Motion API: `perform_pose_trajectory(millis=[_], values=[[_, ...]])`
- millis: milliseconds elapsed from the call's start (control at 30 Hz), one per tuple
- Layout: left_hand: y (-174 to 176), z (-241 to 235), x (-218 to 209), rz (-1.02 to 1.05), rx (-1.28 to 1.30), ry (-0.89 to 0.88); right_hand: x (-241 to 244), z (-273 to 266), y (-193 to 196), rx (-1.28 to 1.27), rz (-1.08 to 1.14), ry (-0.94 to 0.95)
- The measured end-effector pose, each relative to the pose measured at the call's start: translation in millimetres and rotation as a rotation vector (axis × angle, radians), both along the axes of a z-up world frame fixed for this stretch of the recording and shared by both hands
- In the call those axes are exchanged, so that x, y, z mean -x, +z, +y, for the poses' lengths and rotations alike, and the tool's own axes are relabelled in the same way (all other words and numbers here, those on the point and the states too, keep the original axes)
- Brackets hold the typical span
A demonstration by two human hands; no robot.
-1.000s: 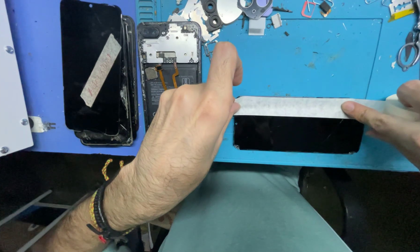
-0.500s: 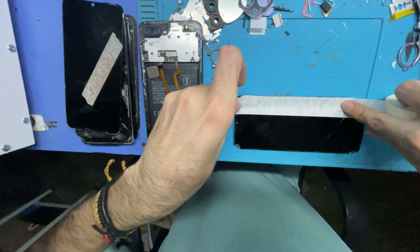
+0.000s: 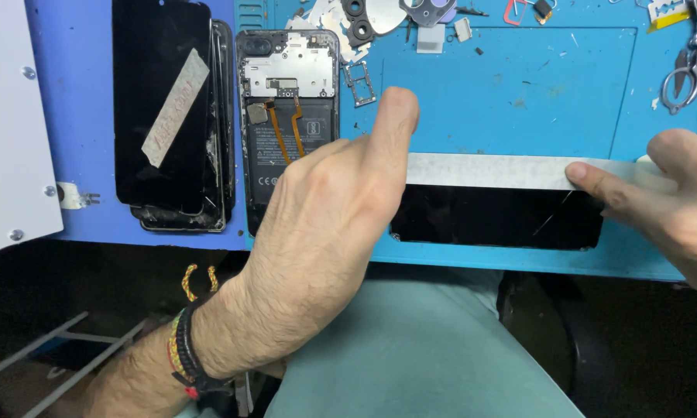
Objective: Applying masking tape to a smartphone screen and trimming the edges with scissors
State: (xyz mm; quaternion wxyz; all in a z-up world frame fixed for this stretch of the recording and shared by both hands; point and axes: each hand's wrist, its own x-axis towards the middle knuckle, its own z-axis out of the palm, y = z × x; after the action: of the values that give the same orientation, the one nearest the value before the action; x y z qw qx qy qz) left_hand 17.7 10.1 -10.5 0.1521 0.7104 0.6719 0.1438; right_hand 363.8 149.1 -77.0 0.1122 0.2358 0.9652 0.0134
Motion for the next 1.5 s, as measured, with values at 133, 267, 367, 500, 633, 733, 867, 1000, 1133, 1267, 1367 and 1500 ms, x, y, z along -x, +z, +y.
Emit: perform_pose_trajectory(millis=[133, 267, 367, 500, 633, 733, 867, 1000, 1133, 1267, 1367, 1500], values=[[-9, -7, -8, 0.15, -0.142, 0.011, 3, 5, 8, -0.161, -0.145, 0.139], [-11, -13, -14, 0.272, -0.201, 0.057, -4, 9, 2, -0.261, -0.255, 0.232], [-7, -14, -18, 0.481, -0.357, 0.157, -4, 10, -1, -0.143, -0.12, 0.15], [4, -23, -12, 0.485, -0.404, 0.114, -1, 13, -1, -0.366, -0.502, 0.307], [16, -32, -5, 0.256, -0.583, -0.042, 15, 5, 12, -0.424, -0.265, 0.211], [2, -45, -13, 0.348, -0.426, -0.102, 17, 4, 15, -0.502, -0.384, 0.234], [-20, -55, -23, 0.453, -0.233, -0.05, 14, 9, 13, -0.458, -0.327, 0.203], [-26, -53, -36, 0.494, -0.185, -0.019, 33, 0, 32, -0.492, -0.436, 0.215], [-29, -44, -61, 0.433, -0.151, 0.006, 37, -2, 34, -0.493, -0.494, 0.266], [-32, -24, -106, 0.305, -0.159, 0.001, 41, -9, 48, -0.55, -0.4, 0.217], [-36, -18, -130, 0.558, -0.26, 0.057, 38, -7, 49, -0.531, -0.314, 0.235], [-44, -33, -102, 0.579, -0.182, -0.001, 40, -7, 49, -0.495, -0.399, 0.18]])
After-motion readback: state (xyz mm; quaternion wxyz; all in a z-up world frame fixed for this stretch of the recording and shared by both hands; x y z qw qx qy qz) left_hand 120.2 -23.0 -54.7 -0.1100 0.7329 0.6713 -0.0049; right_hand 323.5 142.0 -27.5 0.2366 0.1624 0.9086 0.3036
